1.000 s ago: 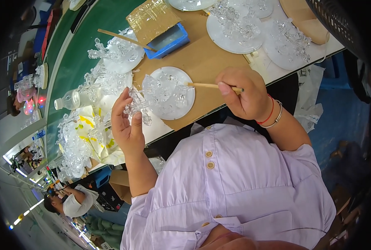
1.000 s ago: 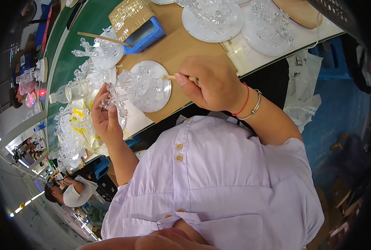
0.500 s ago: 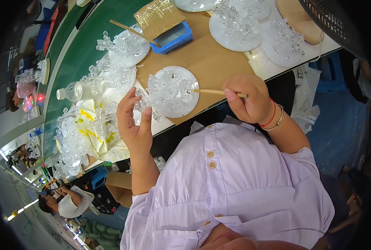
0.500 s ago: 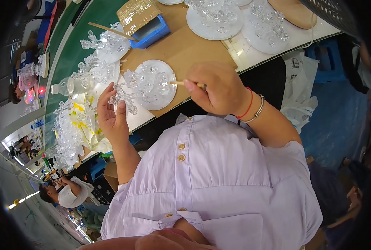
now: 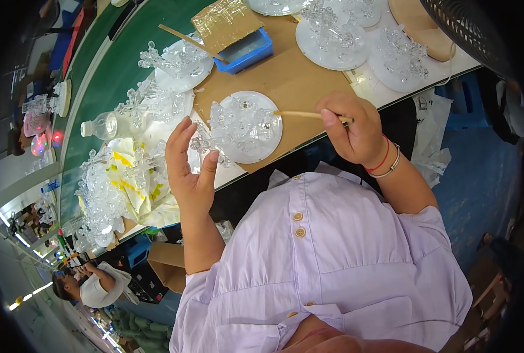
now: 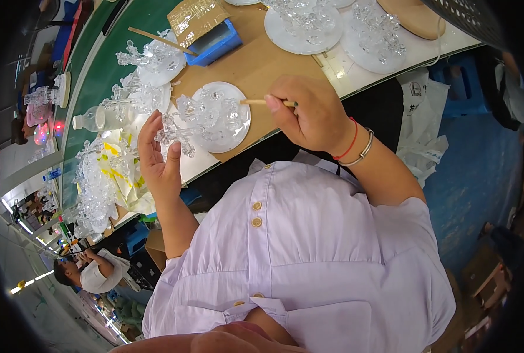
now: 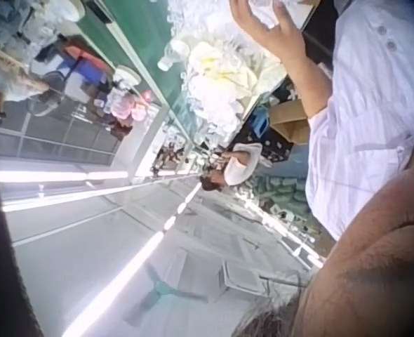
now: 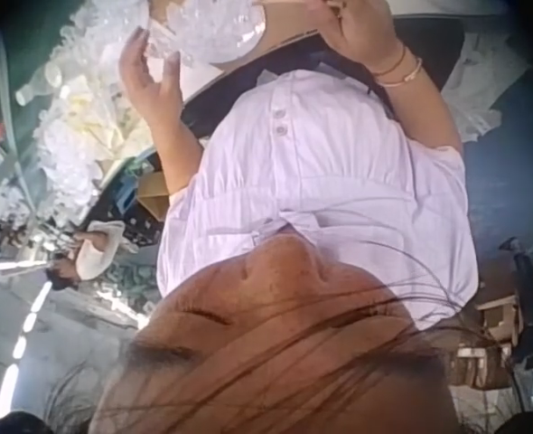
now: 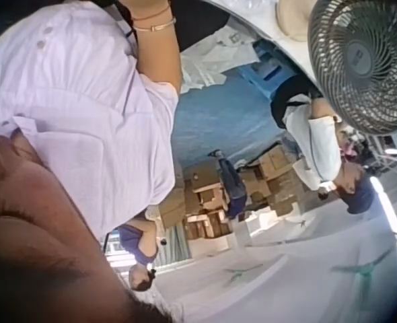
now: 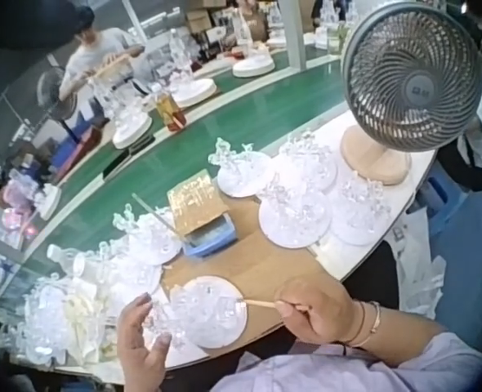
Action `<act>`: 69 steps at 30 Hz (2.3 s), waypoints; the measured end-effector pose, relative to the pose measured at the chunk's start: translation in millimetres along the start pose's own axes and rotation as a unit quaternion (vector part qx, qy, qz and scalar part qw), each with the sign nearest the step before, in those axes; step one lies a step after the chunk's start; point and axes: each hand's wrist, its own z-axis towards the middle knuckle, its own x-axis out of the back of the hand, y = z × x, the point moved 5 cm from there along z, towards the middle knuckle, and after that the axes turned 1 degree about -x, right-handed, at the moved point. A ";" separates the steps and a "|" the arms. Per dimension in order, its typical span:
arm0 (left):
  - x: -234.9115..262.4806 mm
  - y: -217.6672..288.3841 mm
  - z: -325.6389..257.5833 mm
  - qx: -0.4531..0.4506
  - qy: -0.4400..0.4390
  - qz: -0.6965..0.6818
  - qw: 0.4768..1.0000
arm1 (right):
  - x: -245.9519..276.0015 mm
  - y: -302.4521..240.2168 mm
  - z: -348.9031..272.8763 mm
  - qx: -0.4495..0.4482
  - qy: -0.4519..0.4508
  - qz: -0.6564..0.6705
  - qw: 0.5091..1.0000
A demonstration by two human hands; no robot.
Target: Applying adhesive or polish to small decorative crystal components using a thin brush on an assembly line.
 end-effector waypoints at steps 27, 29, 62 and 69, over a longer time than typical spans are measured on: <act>-5.6 2.0 -6.9 0.047 0.032 -0.069 0.996 | 8.4 -5.4 3.5 0.031 0.003 -0.016 0.999; -10.9 4.6 -6.4 0.062 0.048 -0.070 0.994 | 7.6 -1.3 5.2 0.023 0.008 -0.038 0.999; -13.0 4.2 2.0 -0.010 0.004 0.031 0.999 | 6.7 -2.7 1.7 0.002 -0.037 -0.017 0.999; -15.2 7.8 -2.6 -0.009 0.025 0.034 0.999 | -1.0 -10.1 -7.4 0.009 -0.034 0.005 0.999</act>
